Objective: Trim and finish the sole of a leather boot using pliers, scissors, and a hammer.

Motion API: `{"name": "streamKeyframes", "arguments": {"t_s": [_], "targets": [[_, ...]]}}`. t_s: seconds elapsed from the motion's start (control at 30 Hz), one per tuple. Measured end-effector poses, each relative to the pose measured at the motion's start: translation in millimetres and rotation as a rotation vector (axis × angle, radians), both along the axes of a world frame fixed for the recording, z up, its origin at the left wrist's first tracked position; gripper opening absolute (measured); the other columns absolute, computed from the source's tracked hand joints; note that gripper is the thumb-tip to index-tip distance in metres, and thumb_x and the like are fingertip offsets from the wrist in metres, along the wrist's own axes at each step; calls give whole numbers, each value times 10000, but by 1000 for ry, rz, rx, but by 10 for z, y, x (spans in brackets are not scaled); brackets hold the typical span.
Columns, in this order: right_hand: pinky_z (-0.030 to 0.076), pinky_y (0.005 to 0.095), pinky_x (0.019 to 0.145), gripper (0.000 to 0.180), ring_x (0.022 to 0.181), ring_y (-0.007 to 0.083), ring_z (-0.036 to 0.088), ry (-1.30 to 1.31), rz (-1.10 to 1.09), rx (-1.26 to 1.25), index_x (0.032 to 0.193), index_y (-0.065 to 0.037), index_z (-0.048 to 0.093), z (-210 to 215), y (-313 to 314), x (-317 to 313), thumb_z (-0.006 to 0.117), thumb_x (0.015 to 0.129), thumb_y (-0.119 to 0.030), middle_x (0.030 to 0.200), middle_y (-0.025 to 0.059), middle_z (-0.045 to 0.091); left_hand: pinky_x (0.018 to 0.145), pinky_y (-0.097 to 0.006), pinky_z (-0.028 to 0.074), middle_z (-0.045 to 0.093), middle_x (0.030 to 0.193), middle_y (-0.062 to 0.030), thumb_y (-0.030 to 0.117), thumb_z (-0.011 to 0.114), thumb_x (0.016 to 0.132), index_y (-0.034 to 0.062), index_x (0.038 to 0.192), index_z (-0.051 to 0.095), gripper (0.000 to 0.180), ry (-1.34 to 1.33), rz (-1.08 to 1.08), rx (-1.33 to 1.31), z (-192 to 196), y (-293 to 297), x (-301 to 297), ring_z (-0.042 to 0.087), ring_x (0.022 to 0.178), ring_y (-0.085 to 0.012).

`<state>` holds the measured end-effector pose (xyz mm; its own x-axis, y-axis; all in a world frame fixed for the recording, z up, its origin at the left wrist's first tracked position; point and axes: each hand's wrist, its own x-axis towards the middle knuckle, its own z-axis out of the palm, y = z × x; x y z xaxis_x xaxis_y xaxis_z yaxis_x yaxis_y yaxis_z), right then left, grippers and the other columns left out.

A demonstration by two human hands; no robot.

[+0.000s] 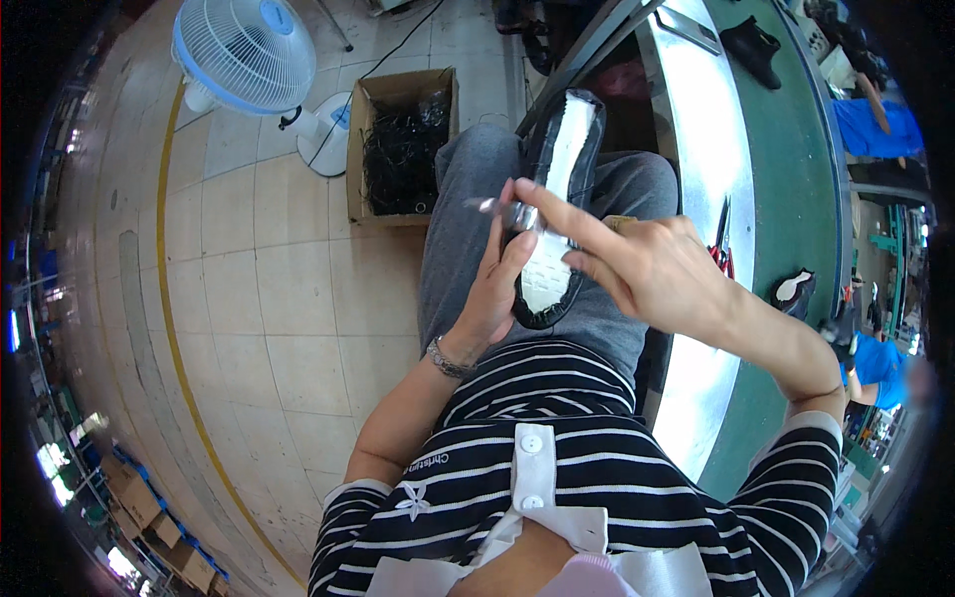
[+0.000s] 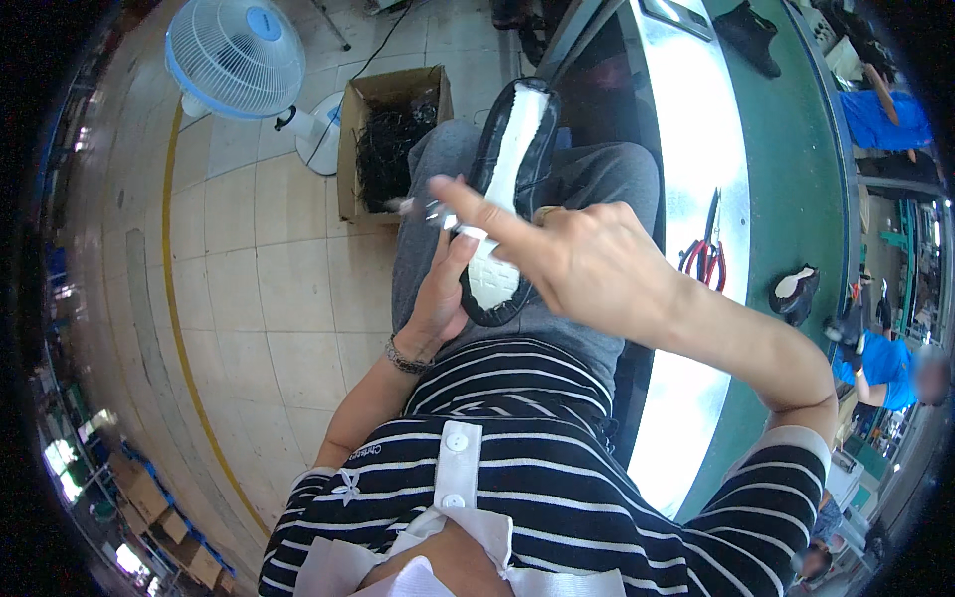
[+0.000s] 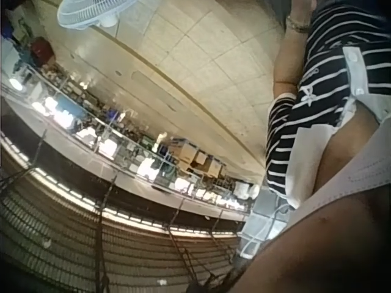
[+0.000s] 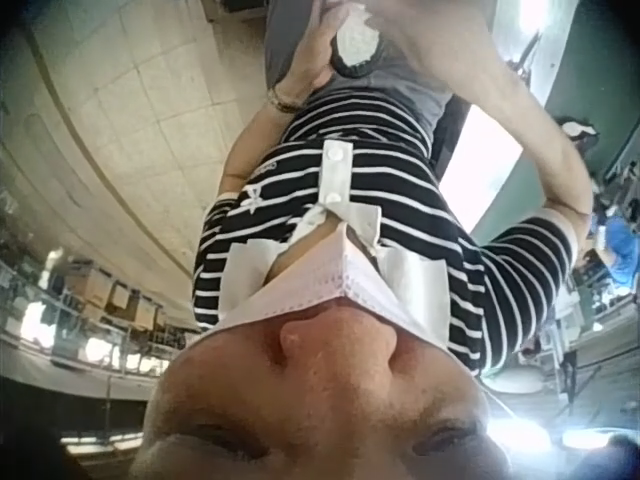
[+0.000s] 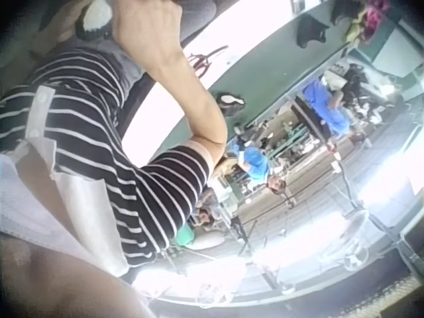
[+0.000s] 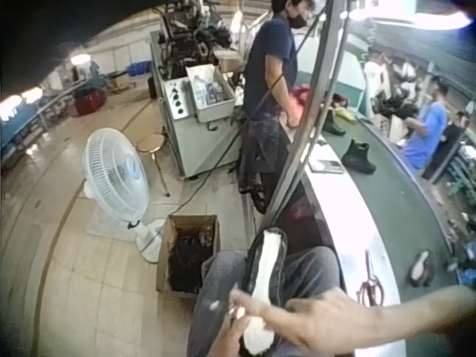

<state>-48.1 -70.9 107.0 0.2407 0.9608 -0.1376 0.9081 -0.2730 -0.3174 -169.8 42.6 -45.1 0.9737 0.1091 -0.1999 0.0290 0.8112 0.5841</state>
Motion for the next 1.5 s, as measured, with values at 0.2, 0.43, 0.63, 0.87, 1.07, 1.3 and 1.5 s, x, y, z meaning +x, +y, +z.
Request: {"name": "streamKeyframes", "arguments": {"t_s": [0.2,0.43,0.63,0.87,1.07,1.3,1.5], "targets": [[354,245,304,695,408,107,529,-140,229,-68,1523,-230,238,-129,-63,-173,560,912,-153,592,63,580,1093,-364,375,173,1559,-105,-13,733,784,201,1545,4,1076,-88,-122,149,-98,46,-28,304,1387,-206],[398,205,318,666,418,70,500,-153,372,167,1538,-226,151,-194,-137,-392,436,954,-82,698,118,618,1136,-381,284,233,1521,-185,-16,824,658,95,1541,59,1173,-147,-47,699,-5,137,-56,269,1397,-248],[428,250,336,745,441,140,572,-71,172,-354,1541,-262,146,-101,-79,-264,487,901,-94,638,106,572,1182,-394,191,94,1575,-167,82,812,702,92,1538,19,1152,29,-117,321,-315,70,-131,201,1438,-258],[396,259,332,745,417,144,549,37,36,-248,1529,-247,207,-364,-233,-13,576,893,-132,590,68,576,1006,-343,423,462,1326,-92,62,818,723,86,1529,101,1079,62,-370,314,4,215,-4,493,1198,-187],[485,309,411,681,513,181,637,-40,-5,203,1497,-140,292,100,96,449,602,891,-126,856,109,705,1067,-337,342,425,1364,-70,195,823,737,96,1531,92,1084,138,-355,173,271,503,358,418,1265,-193],[465,361,435,598,490,256,615,36,-147,-166,1492,-285,294,-388,45,943,548,955,-217,668,119,655,861,-292,489,544,1128,-18,295,780,804,129,1471,246,871,329,-454,160,236,524,880,566,1009,-113],[451,299,515,444,542,154,609,314,-515,481,1396,-98,439,-207,-470,588,499,996,-282,622,68,598,1050,-335,371,442,1345,-77,251,807,771,119,1503,170,980,136,-450,359,423,377,737,446,1241,-182]]}}
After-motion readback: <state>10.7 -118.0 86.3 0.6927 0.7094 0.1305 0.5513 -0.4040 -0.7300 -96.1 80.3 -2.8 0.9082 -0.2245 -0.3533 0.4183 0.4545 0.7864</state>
